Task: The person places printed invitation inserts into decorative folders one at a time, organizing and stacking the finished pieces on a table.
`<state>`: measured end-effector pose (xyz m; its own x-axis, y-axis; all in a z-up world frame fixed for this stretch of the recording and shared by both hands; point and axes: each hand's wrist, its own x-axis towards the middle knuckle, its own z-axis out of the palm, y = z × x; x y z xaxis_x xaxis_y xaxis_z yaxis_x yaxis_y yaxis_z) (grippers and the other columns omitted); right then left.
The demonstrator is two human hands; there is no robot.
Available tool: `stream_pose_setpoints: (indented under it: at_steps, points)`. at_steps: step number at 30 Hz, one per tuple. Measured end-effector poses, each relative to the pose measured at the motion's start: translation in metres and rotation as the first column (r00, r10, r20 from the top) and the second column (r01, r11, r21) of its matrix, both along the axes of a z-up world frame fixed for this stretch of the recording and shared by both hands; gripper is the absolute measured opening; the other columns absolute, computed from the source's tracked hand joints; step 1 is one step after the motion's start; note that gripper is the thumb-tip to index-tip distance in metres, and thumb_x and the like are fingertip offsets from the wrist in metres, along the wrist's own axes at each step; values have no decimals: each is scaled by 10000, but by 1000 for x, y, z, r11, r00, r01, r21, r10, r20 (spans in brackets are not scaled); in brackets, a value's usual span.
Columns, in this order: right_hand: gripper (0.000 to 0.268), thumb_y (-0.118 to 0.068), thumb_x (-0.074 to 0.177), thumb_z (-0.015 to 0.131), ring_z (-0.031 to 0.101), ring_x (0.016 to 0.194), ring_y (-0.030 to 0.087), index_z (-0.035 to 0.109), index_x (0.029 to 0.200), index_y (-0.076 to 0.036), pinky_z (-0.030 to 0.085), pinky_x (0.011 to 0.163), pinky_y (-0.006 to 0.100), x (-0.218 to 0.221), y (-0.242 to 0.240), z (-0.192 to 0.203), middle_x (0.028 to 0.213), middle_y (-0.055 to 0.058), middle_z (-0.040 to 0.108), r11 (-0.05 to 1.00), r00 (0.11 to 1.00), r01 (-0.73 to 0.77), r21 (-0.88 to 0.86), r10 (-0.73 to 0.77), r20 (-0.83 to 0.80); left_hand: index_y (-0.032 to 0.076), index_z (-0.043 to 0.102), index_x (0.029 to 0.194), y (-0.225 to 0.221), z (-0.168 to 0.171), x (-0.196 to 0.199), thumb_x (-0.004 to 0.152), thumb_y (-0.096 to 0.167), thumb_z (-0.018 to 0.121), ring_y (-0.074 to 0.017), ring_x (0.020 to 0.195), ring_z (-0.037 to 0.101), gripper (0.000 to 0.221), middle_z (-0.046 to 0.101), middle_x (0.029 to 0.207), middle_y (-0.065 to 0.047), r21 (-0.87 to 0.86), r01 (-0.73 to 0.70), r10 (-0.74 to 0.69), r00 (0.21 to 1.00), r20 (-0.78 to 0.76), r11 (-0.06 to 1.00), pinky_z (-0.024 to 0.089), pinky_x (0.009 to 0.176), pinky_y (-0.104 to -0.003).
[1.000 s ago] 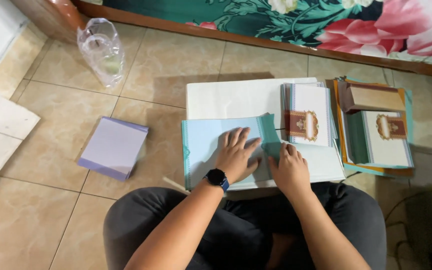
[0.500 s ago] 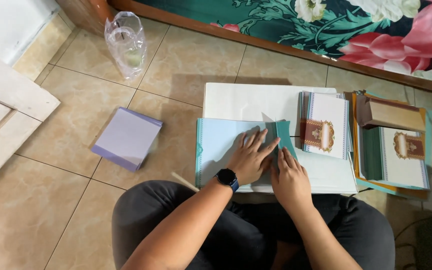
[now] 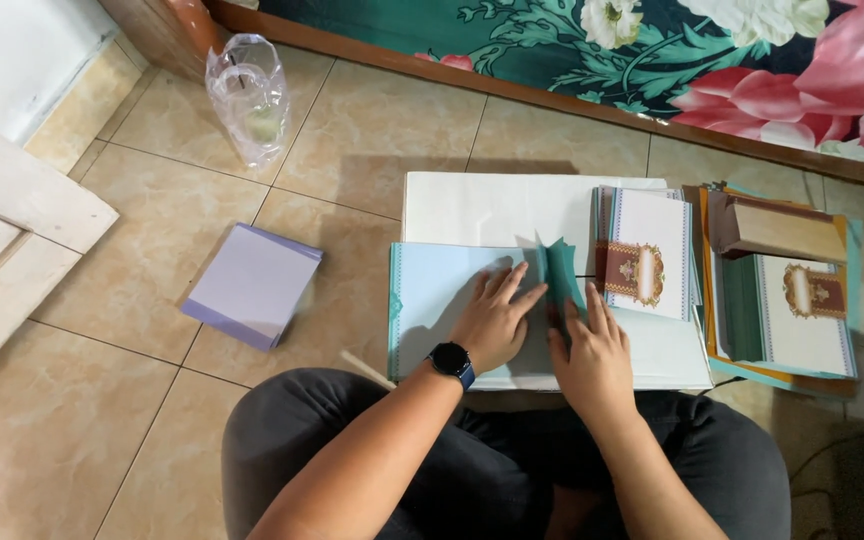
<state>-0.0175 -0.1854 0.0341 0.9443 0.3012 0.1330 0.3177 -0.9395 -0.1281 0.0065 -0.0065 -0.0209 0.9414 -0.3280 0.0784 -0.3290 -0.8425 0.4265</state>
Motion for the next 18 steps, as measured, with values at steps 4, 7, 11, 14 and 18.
stream_pose_setpoints:
  at_steps: [4, 7, 11, 14, 18]
  points:
    - [386, -290, 1002, 537, 416, 1502, 270, 683, 1320, -128, 315, 1211, 513, 4, -11, -13, 1579, 59, 503, 991, 993, -42, -127, 55, 101, 121, 576, 1372, 1, 22, -6, 990, 347, 487, -394, 1505, 293, 453, 323, 1611, -187, -24, -4, 4, 1000, 0, 1000, 230, 1219, -591]
    - [377, -221, 1010, 461, 351, 1546, 293, 626, 1349, -211, 164, 1244, 663, 0, -13, -10, 1556, 24, 517, 950, 994, -72, -304, 43, -103, 135, 491, 1352, -1, 18, -8, 885, 362, 643, -410, 1536, 218, 541, 397, 1579, -169, 74, 18, -15, 999, -46, 997, 170, 1230, -627]
    - [659, -225, 943, 413, 207, 1586, 284, 298, 1591, -189, 102, 1247, 652, 14, -13, -29, 1658, 27, 351, 898, 967, -165, -409, 65, -246, 119, 531, 1321, -4, 11, -6, 950, 442, 542, -436, 1550, 196, 492, 357, 1636, -158, 68, 2, 0, 1000, -27, 998, 163, 1231, -636]
    - [721, -206, 922, 415, 259, 1566, 269, 260, 1623, -146, 271, 1215, 531, 46, -10, -51, 1682, 59, 312, 903, 962, -248, -352, 185, -203, 122, 515, 1281, -1, 17, -12, 933, 432, 517, -448, 1550, 191, 467, 318, 1656, -169, 102, -11, 11, 1000, -1, 995, 164, 1231, -629]
    - [725, -133, 912, 378, 312, 1541, 304, 259, 1626, -82, 418, 1162, 428, 96, -4, -77, 1700, 136, 266, 914, 948, -311, -263, 279, -151, 147, 456, 1264, -4, 12, -12, 941, 446, 438, -386, 1560, 218, 440, 410, 1611, -138, 136, -20, 19, 1000, 12, 991, 113, 1251, -586]
